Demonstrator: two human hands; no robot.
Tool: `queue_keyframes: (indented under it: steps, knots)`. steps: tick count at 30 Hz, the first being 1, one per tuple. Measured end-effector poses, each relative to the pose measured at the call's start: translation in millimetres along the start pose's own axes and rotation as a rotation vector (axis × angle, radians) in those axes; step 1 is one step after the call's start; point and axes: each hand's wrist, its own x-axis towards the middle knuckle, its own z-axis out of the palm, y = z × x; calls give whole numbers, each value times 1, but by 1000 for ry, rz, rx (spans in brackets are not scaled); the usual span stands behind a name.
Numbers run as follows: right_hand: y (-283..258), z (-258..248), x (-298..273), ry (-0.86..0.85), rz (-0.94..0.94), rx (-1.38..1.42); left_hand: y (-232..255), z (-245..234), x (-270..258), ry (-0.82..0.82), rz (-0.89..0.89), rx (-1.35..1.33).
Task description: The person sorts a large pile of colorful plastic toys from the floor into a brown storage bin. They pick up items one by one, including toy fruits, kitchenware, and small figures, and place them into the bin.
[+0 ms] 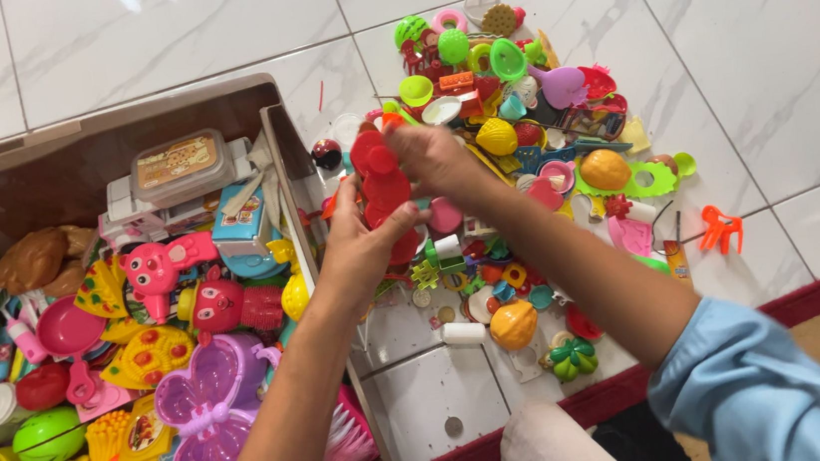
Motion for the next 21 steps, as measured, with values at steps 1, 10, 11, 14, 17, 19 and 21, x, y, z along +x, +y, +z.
queue_keyframes:
  steps: [1,10,11,14,17,19,21]
  knots:
    - [0,-14,11,17,3,-48,1,0,0,40,1,-8]
    - [3,-203,80,688,-276,-837,10,-6,4,188,-29,-331]
    - [2,-215,81,731,-228,-909,9,-7,5,197,-30,-345]
    - [6,-241,75,844,-113,-1160,7,-9,5,197,0,-380]
    - [9,-255,69,854,31,-1243,6,-10,4,197,41,-400]
    - [11,-258,69,841,112,-1245,7,-11,3,205,47,-418]
    - [13,-260,69,842,162,-1253,8,-11,3,217,36,-442]
